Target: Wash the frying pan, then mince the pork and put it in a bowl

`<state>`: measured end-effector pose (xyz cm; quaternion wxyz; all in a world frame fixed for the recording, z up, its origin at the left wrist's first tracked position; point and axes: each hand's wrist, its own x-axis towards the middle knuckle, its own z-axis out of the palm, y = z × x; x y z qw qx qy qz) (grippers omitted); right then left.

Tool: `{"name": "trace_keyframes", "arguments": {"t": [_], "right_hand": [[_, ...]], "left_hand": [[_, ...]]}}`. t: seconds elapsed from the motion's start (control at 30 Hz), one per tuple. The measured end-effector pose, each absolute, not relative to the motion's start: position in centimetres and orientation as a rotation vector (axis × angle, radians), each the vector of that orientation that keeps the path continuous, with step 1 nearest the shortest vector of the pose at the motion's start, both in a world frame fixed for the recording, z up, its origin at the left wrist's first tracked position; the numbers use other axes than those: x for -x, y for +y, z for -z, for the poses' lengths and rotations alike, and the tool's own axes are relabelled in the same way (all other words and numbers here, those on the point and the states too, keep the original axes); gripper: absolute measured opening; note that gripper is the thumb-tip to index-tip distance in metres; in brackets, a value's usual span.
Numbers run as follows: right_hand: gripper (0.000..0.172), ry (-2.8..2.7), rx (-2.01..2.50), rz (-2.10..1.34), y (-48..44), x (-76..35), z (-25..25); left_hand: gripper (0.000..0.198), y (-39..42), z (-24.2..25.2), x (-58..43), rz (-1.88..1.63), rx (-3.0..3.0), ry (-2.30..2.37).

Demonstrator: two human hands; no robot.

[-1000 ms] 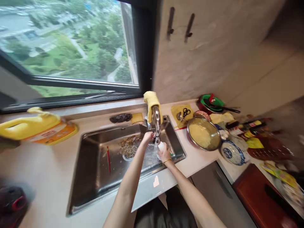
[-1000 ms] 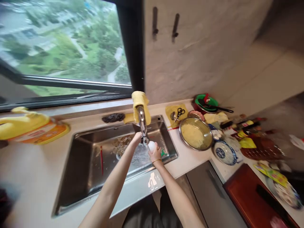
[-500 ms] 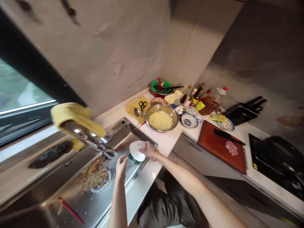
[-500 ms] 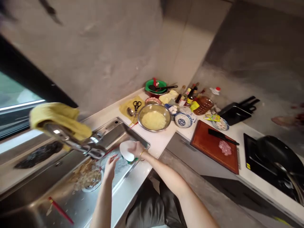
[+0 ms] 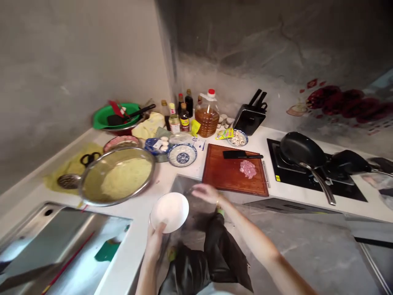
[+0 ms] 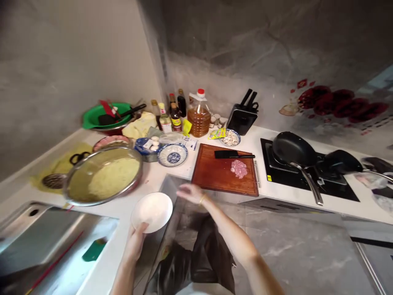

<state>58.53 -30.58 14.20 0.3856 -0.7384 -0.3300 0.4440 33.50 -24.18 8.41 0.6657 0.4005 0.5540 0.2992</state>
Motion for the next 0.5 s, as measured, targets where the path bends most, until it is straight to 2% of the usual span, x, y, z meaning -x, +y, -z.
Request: {"name": "trace_keyframes", "arguments": {"t": [0.07, 0.13, 0.2, 0.27, 0.37, 0.5], "right_hand": [[0.048, -0.734, 2.117, -0.924, -34.3, -68.2, -13.9], [0.069, -0.600, 2.334, -0.755, -37.1, -76.6, -13.0], [0.088, -0.487, 2.560, -0.638, -38.7, -82.4, -11.5], [0.098, -0.505, 2.744, -0.625, -39.3, -85.6, -9.8], [0.094, -0.697, 2.879, -0.647, -39.6, -86.9, -7.6], [0.082, -0.843, 2.867, -0.608, -40.2, -87.2, -6.4]], "left_hand": [[0.062, -25.5, -8.7, -39.5, -0.647, -0.978, 1.221], [0.064, -27.0, -9.2, -45.4, -0.640, -0.999, 1.231], [0.064, -28.2, -9.9, -50.5, -0.670, -1.079, 1.310], [0.063, -28.9, -10.8, -54.3, -0.741, -1.249, 1.442], [0.069, -28.8, -11.8, -56.3, -0.909, -1.559, 1.618], [0.081, -27.0, -12.2, -52.0, -1.007, -1.910, 1.774]]}}
